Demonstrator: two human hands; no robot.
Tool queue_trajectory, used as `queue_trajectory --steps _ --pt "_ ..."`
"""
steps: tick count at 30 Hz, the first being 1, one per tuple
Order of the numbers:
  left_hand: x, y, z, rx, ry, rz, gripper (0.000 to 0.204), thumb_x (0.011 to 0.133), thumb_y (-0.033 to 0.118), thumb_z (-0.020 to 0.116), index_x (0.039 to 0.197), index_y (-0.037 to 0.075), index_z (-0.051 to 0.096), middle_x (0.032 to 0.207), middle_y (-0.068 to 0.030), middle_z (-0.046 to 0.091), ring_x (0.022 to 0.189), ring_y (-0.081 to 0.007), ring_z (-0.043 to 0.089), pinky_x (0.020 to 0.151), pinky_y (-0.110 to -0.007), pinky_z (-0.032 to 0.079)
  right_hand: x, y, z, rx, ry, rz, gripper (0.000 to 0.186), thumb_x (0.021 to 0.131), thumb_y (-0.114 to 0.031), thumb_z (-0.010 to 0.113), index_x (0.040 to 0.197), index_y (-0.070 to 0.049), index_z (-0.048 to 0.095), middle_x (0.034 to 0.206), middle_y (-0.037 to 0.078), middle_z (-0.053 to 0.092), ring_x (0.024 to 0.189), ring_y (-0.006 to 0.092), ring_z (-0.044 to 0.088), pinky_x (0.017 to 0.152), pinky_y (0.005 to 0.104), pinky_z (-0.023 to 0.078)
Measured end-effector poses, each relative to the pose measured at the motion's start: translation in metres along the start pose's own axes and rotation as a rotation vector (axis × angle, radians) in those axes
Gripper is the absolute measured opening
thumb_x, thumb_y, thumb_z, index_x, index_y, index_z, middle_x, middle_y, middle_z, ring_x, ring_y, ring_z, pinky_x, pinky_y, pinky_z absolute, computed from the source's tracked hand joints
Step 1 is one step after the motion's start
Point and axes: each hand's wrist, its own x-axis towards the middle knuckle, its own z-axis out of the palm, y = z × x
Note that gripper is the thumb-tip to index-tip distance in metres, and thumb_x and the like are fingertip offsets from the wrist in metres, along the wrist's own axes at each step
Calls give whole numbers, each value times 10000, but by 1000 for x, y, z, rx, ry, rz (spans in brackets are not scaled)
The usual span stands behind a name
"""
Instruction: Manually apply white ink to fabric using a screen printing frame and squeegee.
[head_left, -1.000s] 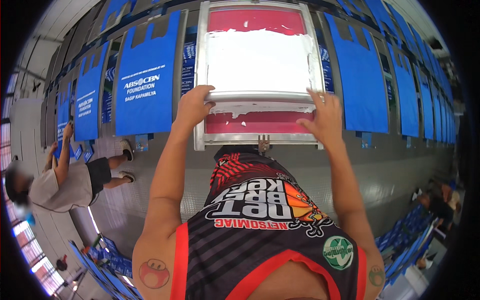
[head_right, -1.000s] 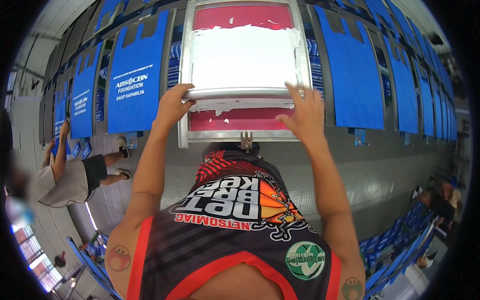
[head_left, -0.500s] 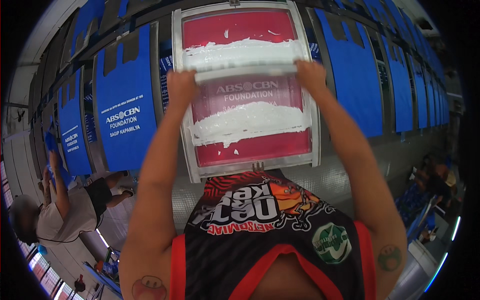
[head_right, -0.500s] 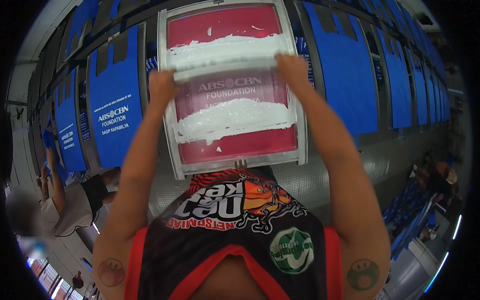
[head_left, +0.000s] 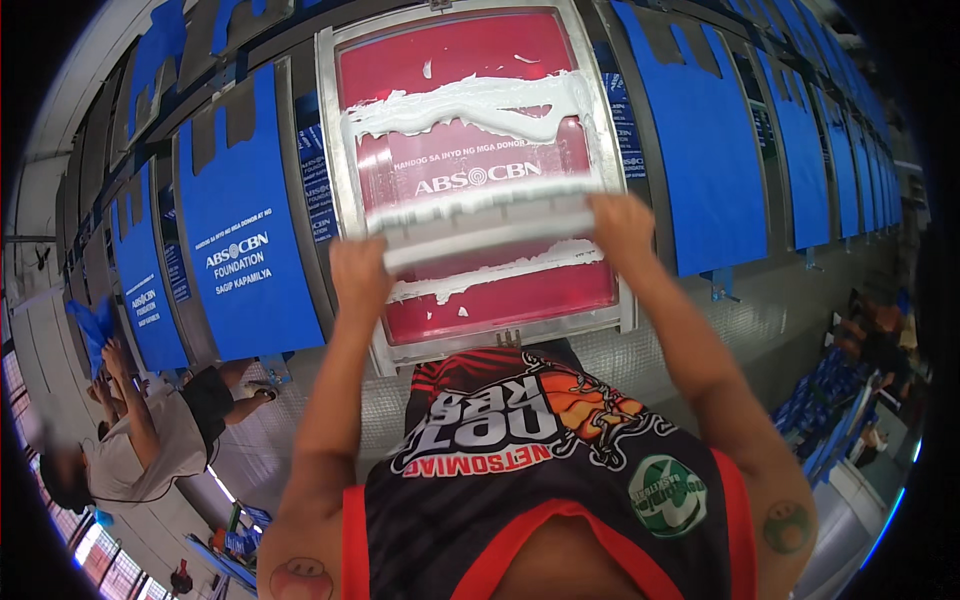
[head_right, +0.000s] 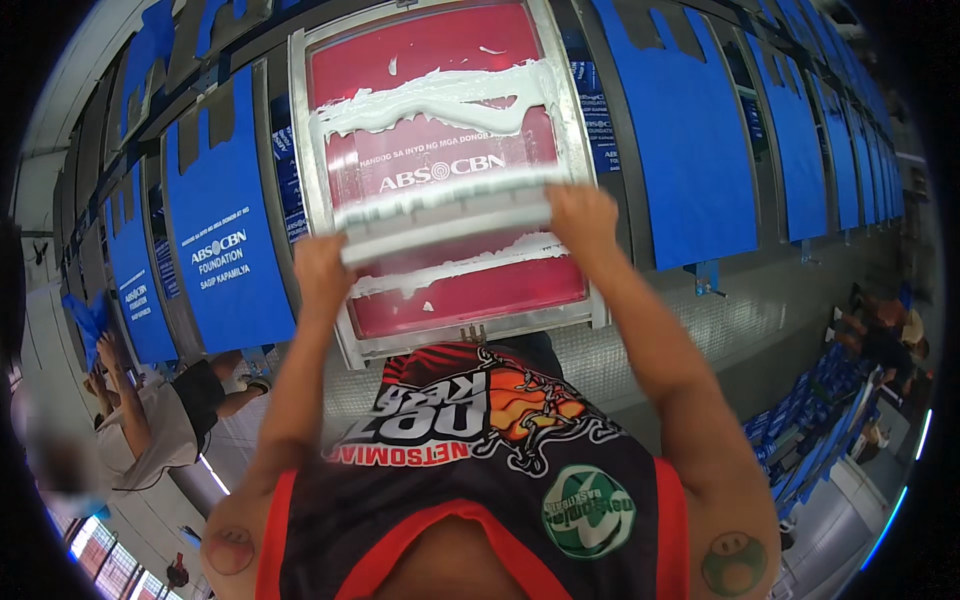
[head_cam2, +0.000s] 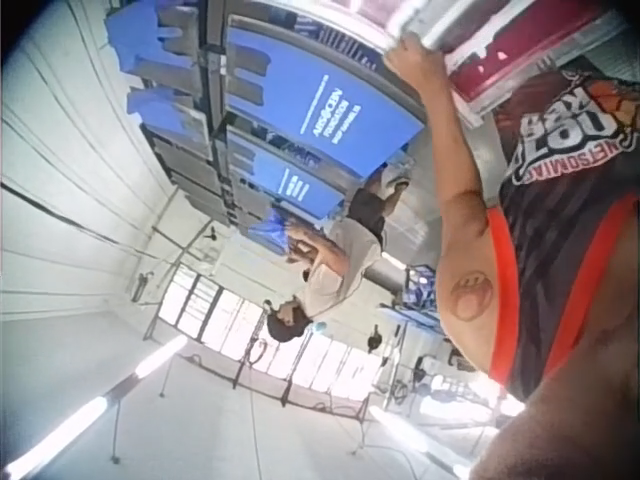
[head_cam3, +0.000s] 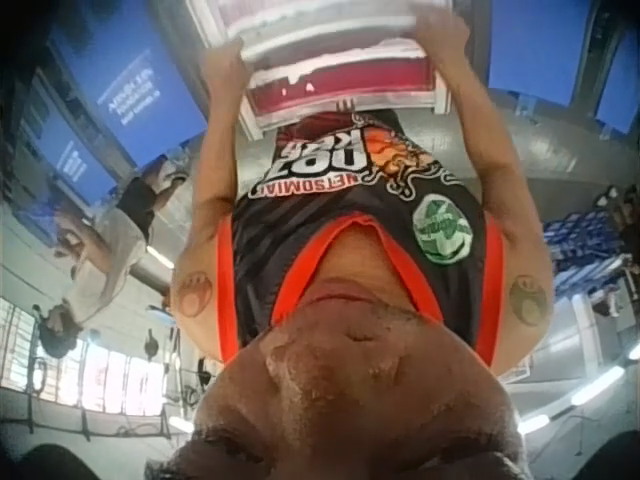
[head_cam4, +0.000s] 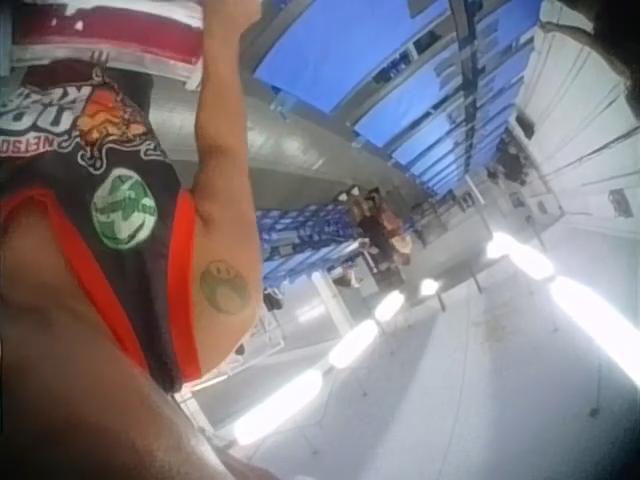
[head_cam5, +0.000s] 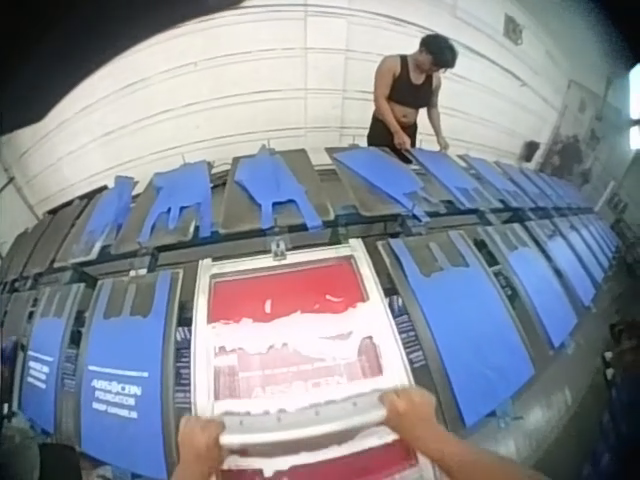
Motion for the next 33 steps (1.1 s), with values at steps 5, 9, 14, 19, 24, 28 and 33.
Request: queue_trajectory --steps 5,9,14,19,24,28,33 --pt "161 -69 10 201 -354 -180 352 655 247 772 986 144 713 878 -117 703 856 -296 677 781 -440 488 169 23 2 -109 -246 -5 197 721 -188 648 900 -120 693 811 117 696 765 316 688 690 429 549" --pt "237 -49 -6 426 -797 -292 453 667 312 772 1064 109 689 1055 -147 681 1007 -315 646 863 -567 467 217 37 -3 -97 -530 70 473 574 -245 836 990 -106 660 981 109 678 954 321 641 802 423 523" --pt "248 32 34 148 -604 -39 462 651 270 785 1062 84 686 1024 -164 683 985 -305 656 865 -454 501 158 26 -11 11 117 9 540 629 -240 823 1109 -97 622 967 108 671 951 317 644 773 429 524" --pt "291 -28 37 -180 -640 173 487 597 257 821 1031 71 700 925 -158 699 883 -315 670 797 -378 505 -10 -49 -55 650 -977 419 421 848 -441 647 882 -26 712 796 112 686 707 184 631 713 350 510" --pt "298 -5 16 -148 -555 59 503 611 304 816 1066 126 695 948 -152 695 938 -330 650 839 -405 505 -163 -129 -6 1066 -962 518 435 847 -426 665 928 -2 720 892 146 709 776 177 666 747 333 503" --pt "259 8 48 95 -505 24 445 681 317 771 1096 181 685 1034 -110 687 983 -312 640 837 -450 507 -167 -145 -5 1280 -829 899 313 850 -278 684 920 26 709 823 152 706 705 177 672 683 300 511" --pt "273 14 28 99 -527 55 435 671 315 768 1069 160 692 989 -125 693 939 -313 651 819 -432 506 -144 -153 -76 1334 -673 959 253 868 -164 652 960 70 684 796 132 713 685 127 671 627 249 521"
